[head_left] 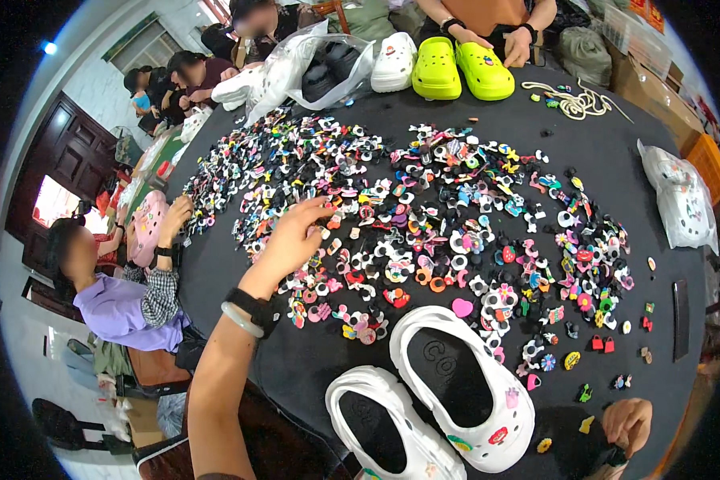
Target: The recorder is selecting and attaching decorative charms to white clog-style shoes at a large table filled with various charms.
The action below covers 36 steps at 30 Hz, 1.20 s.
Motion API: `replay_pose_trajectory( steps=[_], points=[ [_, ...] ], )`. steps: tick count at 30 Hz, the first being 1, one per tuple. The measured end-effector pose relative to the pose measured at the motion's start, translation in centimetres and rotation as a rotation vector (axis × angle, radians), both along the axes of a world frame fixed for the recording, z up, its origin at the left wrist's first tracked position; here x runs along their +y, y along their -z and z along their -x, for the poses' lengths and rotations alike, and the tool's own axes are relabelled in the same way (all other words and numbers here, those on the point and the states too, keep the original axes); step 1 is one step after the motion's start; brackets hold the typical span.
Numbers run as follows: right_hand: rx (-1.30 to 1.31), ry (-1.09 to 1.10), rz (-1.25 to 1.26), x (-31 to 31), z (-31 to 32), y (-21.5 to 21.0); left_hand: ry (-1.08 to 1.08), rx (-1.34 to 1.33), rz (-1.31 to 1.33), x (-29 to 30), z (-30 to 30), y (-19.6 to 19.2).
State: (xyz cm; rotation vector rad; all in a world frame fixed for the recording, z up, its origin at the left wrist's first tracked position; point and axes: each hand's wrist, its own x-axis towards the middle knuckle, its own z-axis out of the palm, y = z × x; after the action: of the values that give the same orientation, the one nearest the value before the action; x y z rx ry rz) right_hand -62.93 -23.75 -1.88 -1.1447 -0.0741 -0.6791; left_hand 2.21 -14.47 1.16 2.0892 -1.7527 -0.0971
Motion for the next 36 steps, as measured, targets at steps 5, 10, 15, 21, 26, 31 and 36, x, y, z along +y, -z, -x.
replay_pose_trajectory(
  steps=[5, 10, 15, 21, 26, 31, 36],
  points=[
    [0.019, 0.003, 0.025, -0.2, -0.4, -0.4, 0.316, -0.052, -0.089, -4.1, 3.2, 0.9],
    [0.023, 0.003, 0.041, -0.3, -0.7, -0.7, 0.049, -0.434, -0.37, -6.1, 2.8, 0.8],
    [0.039, 0.033, 0.048, 0.0, -0.3, -0.5, 0.151, -0.146, 0.034, -6.2, 3.3, 0.3],
    [0.061, 0.073, 0.041, 1.5, 0.4, -0.5, 0.449, -0.272, -0.221, -5.8, 8.0, -0.7],
    [0.051, 0.069, 0.056, 1.4, -0.1, -0.5, 0.136, -0.369, -0.028, -4.5, 3.0, -0.2],
    [0.056, 0.072, 0.063, 1.6, -0.8, -0.3, 0.322, -0.054, 0.0, -5.3, 4.9, -0.9],
    [0.067, 0.091, 0.099, 2.2, -1.4, -1.4, 0.461, -0.091, -0.072, -7.8, 9.1, -0.5]
  ],
)
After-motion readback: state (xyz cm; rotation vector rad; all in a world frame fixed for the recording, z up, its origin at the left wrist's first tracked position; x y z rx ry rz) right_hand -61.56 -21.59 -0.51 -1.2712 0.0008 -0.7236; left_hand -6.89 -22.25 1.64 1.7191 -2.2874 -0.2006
